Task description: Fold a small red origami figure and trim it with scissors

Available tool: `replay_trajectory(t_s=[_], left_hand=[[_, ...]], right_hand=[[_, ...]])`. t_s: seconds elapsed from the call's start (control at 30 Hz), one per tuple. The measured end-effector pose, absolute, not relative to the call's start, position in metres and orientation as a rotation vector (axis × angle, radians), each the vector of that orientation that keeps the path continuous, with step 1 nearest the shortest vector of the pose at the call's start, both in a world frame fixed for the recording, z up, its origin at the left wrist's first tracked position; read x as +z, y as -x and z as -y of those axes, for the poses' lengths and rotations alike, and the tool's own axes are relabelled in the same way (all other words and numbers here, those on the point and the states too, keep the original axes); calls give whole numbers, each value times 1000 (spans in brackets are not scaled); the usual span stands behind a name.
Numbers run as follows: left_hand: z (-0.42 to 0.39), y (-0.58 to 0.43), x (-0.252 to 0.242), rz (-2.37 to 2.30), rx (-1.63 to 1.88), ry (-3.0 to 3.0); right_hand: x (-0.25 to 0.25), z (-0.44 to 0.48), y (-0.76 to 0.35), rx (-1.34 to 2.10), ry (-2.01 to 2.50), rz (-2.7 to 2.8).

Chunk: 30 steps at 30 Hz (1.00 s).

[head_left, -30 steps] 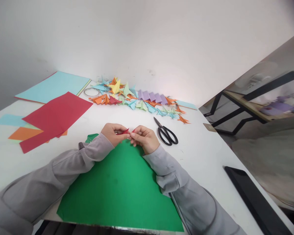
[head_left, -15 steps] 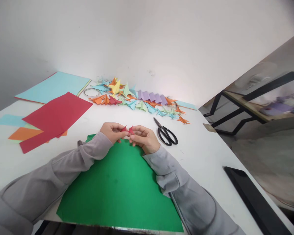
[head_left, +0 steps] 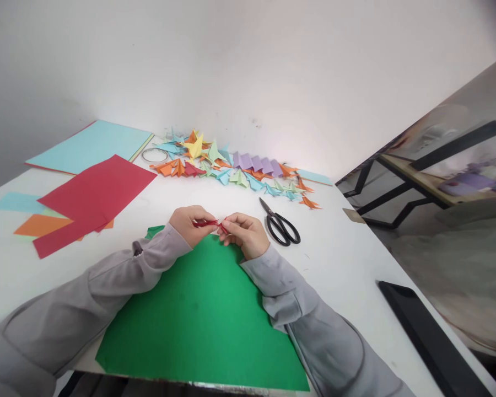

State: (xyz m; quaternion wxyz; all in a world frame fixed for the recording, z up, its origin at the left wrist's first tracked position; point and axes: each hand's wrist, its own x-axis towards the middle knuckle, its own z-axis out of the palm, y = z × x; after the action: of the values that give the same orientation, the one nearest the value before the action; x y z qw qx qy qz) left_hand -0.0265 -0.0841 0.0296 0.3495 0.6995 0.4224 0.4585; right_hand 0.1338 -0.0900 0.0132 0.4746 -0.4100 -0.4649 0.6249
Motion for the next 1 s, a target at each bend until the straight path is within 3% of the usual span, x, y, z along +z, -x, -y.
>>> replay_trajectory(t_s=[0.27,1.0], left_hand=[[84,32,30,-903,1218,-2219],[81,38,23,-687,1312,-2458]], right_hand=[[13,91,-134,1528,998,1145],[18,89,-134,1648,1076,1181]])
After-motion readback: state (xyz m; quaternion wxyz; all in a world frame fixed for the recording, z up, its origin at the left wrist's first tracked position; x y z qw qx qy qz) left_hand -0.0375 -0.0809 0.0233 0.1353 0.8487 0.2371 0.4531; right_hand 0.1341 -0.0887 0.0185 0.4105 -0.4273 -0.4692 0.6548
